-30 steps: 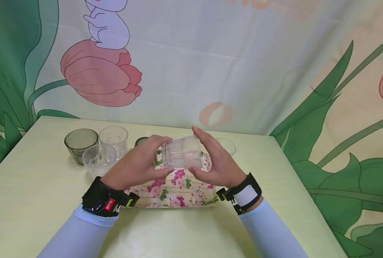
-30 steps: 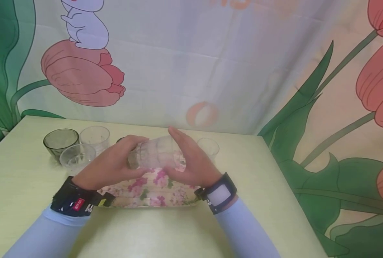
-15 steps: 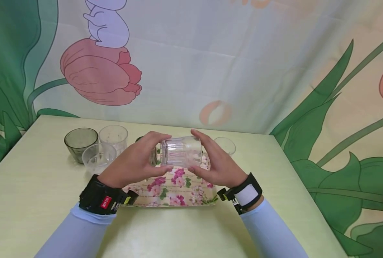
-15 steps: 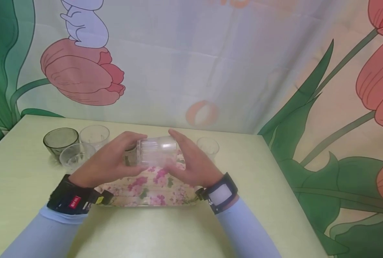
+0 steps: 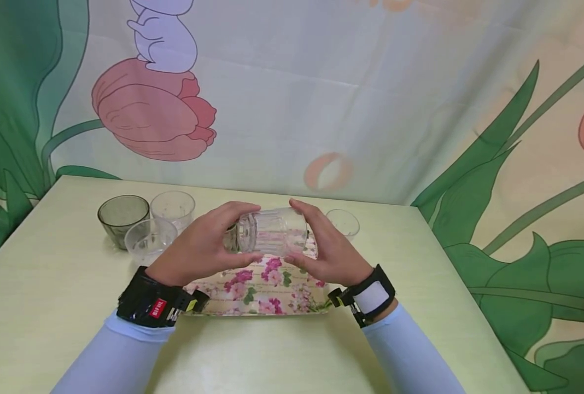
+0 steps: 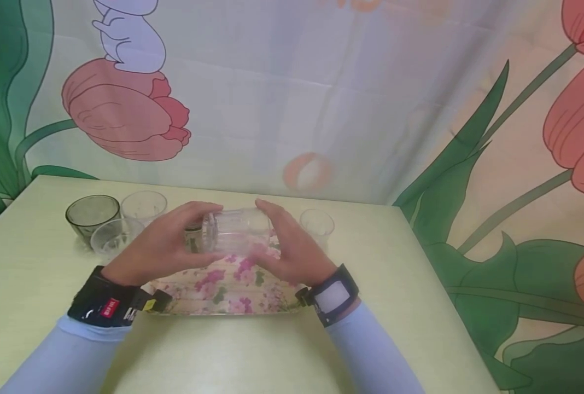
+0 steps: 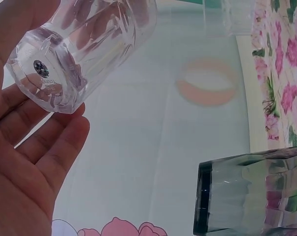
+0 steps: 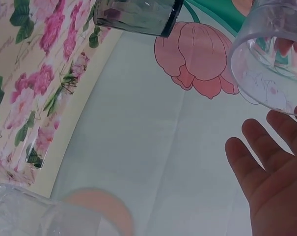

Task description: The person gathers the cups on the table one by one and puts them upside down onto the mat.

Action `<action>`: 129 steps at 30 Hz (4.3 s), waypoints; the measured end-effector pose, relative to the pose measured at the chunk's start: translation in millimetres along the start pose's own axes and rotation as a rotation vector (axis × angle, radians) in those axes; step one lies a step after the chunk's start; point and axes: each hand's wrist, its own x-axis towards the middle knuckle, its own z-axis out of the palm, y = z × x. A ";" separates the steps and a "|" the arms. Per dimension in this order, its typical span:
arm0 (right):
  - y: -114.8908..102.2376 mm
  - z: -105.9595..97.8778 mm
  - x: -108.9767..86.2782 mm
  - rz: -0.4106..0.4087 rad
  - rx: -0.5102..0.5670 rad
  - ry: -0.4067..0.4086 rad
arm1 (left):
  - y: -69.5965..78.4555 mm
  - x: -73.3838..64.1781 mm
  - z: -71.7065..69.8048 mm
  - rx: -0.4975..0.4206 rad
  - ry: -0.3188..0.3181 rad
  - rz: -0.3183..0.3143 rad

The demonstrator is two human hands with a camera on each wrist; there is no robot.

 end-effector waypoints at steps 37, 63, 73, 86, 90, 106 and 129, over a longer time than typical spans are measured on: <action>9.4 -15.2 -8.1 0.023 -0.190 0.257 | -2.3 0.2 2.0 0.062 0.028 -0.003; 8.8 -16.2 -8.0 0.055 -0.192 0.216 | -5.9 14.9 11.0 0.149 -0.060 -0.001; 8.1 -19.8 -6.3 0.061 -0.183 0.214 | -5.9 26.3 8.4 0.200 -0.082 0.035; 11.3 -15.3 -9.8 0.084 -0.176 0.195 | -9.3 30.7 14.7 0.227 -0.139 -0.019; 11.2 -14.4 -9.1 0.086 -0.175 0.192 | -11.8 34.3 17.3 0.258 -0.156 -0.032; 11.6 -15.1 -11.2 0.113 -0.170 0.189 | -19.8 43.8 27.3 0.311 -0.236 -0.122; 10.6 -12.4 -12.3 0.157 -0.178 0.160 | -36.8 45.0 43.2 0.365 -0.293 -0.206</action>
